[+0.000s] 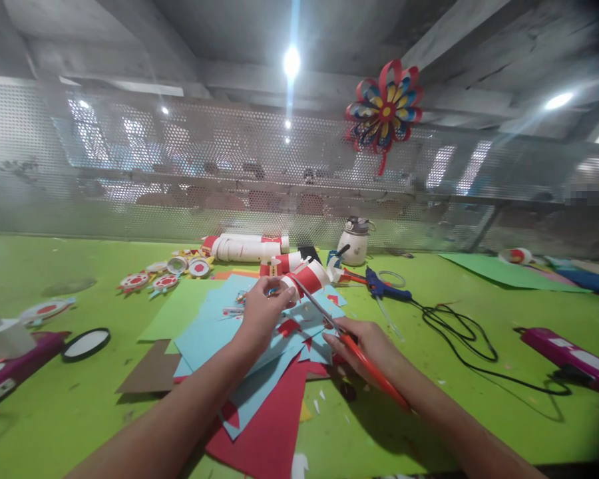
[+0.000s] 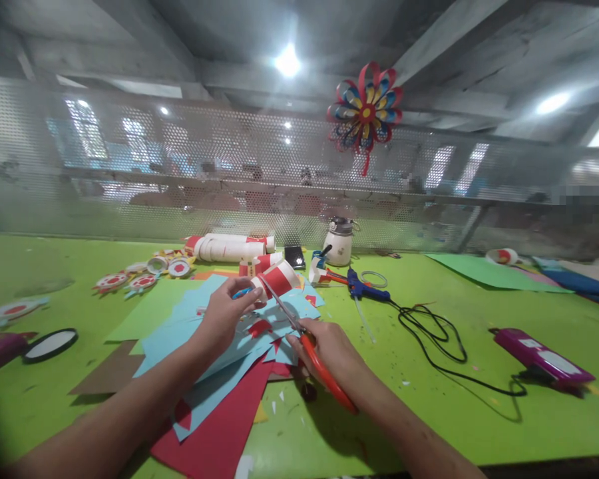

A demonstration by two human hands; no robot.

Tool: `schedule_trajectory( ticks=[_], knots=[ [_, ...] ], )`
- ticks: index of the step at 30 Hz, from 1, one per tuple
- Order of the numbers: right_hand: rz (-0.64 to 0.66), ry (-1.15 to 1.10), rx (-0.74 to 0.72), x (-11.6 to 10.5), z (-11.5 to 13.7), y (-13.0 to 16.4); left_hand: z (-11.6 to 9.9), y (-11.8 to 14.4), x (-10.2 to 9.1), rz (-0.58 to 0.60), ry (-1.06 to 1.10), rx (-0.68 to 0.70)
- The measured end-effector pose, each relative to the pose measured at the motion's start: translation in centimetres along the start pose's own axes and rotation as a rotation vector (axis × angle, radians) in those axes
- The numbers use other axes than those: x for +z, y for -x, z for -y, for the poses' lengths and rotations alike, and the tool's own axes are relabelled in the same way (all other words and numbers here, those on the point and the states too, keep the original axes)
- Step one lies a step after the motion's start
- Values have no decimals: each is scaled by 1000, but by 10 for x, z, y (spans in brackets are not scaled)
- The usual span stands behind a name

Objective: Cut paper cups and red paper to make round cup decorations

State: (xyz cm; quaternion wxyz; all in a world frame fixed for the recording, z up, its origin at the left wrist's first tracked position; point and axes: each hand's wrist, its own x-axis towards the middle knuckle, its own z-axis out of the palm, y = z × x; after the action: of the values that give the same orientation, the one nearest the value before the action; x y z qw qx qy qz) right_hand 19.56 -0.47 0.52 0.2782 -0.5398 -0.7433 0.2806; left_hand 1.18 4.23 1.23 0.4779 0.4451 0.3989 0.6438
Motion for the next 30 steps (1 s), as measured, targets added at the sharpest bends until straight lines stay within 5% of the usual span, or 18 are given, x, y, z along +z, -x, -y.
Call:
schedule_trajectory(
  ticks=[12,19,24,30],
  knots=[
    [-46,87,-113,0,-2,-1,1,0,0,5,3,-47],
    [69,-110,54,0,-15,-3,4,-3,-3,7,-101,-9],
    [19,-24,-15,-4,-17,-2,8,-3,-2,35,-155,55],
    [-1,-4,65,-2,-3,0,10,-4,-4,36,-222,103]
  ],
)
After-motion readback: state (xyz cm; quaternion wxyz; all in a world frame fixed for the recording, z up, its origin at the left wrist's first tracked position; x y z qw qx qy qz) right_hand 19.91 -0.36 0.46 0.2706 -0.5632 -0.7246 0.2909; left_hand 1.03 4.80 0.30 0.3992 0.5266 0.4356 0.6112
